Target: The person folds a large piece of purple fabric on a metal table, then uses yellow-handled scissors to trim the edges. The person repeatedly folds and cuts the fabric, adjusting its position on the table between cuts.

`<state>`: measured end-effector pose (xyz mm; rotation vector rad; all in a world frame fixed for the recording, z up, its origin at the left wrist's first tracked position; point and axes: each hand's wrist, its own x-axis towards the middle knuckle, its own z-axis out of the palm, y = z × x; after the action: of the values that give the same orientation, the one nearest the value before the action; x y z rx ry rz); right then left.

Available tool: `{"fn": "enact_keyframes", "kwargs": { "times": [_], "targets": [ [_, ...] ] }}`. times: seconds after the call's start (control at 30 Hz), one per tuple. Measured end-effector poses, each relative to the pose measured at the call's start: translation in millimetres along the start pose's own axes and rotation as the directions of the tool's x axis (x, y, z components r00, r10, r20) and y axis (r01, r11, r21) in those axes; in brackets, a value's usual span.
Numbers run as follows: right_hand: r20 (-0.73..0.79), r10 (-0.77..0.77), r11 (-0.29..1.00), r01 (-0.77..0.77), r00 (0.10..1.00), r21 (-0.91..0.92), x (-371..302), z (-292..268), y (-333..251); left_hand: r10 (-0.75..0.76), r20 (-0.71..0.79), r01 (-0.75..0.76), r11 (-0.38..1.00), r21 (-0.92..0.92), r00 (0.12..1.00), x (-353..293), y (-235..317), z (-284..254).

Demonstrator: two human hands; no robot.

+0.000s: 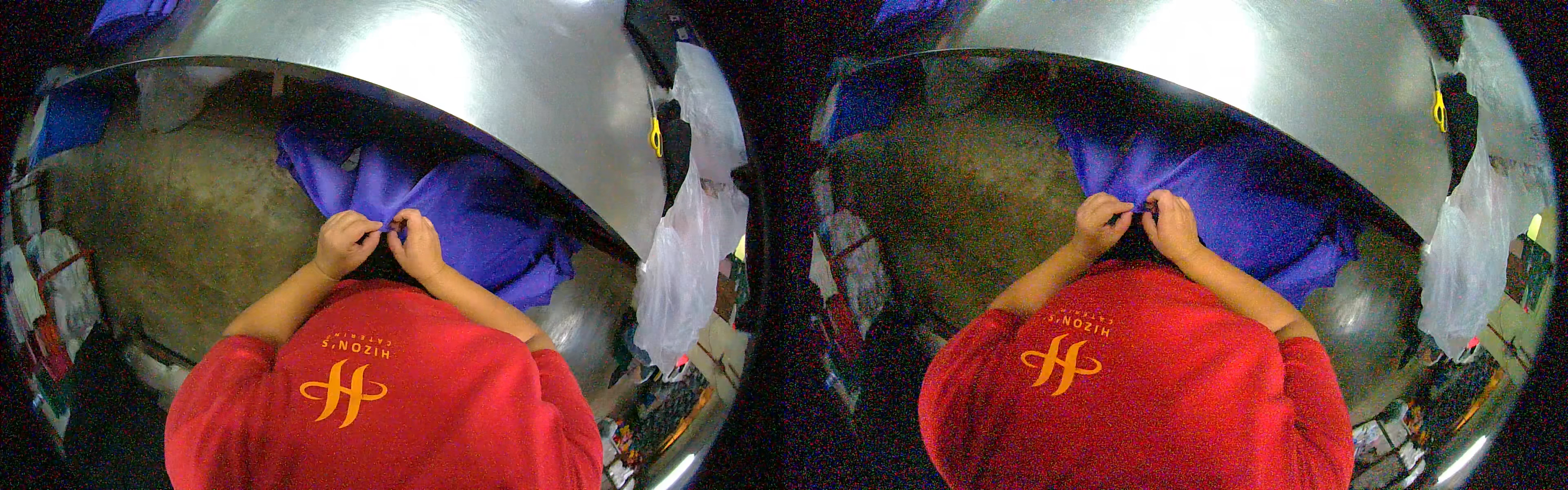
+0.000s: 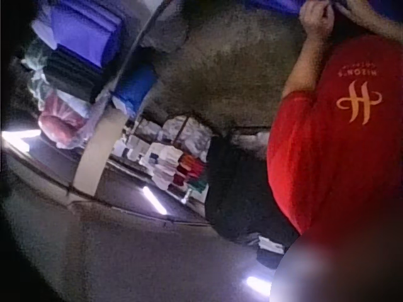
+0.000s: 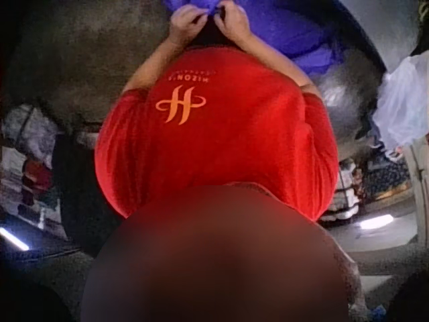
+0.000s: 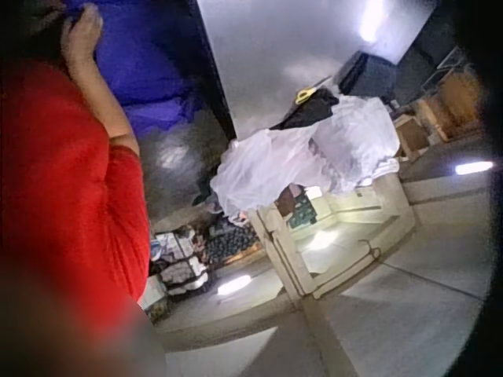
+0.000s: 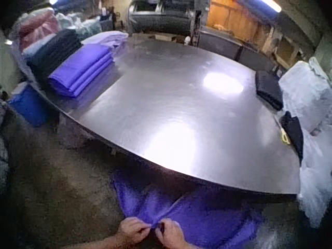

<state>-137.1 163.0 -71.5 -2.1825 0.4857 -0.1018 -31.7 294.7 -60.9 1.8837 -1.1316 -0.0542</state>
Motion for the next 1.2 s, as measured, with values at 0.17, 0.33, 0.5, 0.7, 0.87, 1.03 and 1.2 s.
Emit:
{"fn": "enact_keyframes", "kwargs": {
  "times": [0.17,0.33,0.5,0.7,0.87,1.03,1.2],
  "targets": [
    [-0.001,0.021,0.975,-0.020,1.000,0.219,-33,-5,11,-0.052,-0.081,0.057,0.997,0.055,0.995,-21,15,16],
    [0.091,0.011,0.898,-0.050,0.996,0.437,-101,5,14,-0.075,-0.090,0.078,0.997,0.028,0.993,-81,51,35],
    [0.156,-0.146,0.781,0.017,0.977,0.625,-132,-2,22,-0.128,-0.172,0.129,0.992,-0.010,0.977,-111,91,50],
    [0.062,-0.244,0.895,0.200,0.968,0.398,-121,-14,16,-0.159,-0.140,0.154,0.987,-0.045,0.977,-116,99,40],
    [0.084,-0.351,0.926,0.332,0.933,0.181,-90,-30,17,-0.162,-0.148,0.154,0.986,-0.065,0.976,-110,92,38],
    [0.108,-0.442,0.862,0.389,0.890,0.327,-49,-33,24,-0.334,-0.278,0.332,0.942,-0.057,0.900,-98,78,63],
    [0.193,-0.271,0.882,0.164,0.943,0.441,-4,-48,31,-0.253,-0.310,0.287,0.955,0.068,0.916,-67,37,68]
  ]
}}
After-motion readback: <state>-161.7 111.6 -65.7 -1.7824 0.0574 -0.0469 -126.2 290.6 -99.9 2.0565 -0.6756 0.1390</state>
